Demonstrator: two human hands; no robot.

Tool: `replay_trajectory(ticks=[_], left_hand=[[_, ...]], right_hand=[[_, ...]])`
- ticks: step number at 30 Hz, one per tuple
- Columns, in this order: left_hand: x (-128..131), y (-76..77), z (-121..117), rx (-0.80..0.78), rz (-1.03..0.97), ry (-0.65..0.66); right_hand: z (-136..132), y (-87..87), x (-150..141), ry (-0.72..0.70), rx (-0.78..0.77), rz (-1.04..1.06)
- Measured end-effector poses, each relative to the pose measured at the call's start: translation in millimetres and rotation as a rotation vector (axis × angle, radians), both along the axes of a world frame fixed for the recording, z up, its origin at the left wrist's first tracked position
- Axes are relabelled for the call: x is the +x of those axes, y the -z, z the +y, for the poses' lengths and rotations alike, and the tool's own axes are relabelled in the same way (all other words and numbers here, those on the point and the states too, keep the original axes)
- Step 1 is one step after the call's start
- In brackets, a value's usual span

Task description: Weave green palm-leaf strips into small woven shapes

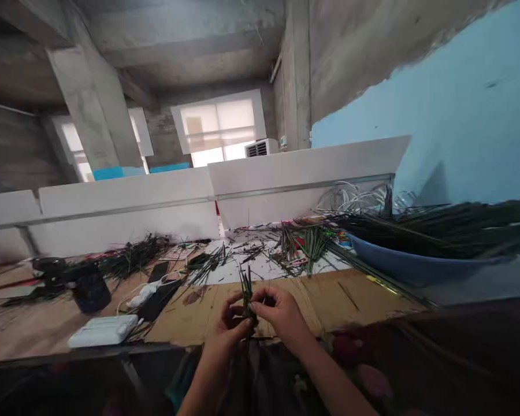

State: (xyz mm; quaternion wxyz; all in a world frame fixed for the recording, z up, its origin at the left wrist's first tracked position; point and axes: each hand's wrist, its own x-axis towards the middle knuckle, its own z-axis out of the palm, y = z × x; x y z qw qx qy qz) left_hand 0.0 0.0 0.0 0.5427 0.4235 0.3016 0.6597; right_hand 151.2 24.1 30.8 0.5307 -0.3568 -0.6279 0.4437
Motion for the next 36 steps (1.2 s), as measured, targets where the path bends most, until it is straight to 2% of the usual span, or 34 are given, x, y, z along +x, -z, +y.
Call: replay_trajectory(ticks=[9,19,25,36], left_hand=[[-0.4,5.4,3.2,-0.001,0.061,-0.046],[0.9,-0.4,-0.4,-0.073,-0.053,-0.013],[3.3,-2.8,-4.3,-0.089,-0.091,-0.04],[2.6,-3.2,-6.5,-0.08,-0.077,-0.077]], right_hand=[[-4.1,-5.6,-0.3,-0.003,0.042,-0.025],[-6.7,-8.6,-0.4,-0.083,-0.052,0.084],[-5.1,-7.4,0.8,-0.035,-0.013,0.075],[-6.3,-7.2,0.4,-0.072,-0.017,0.118]])
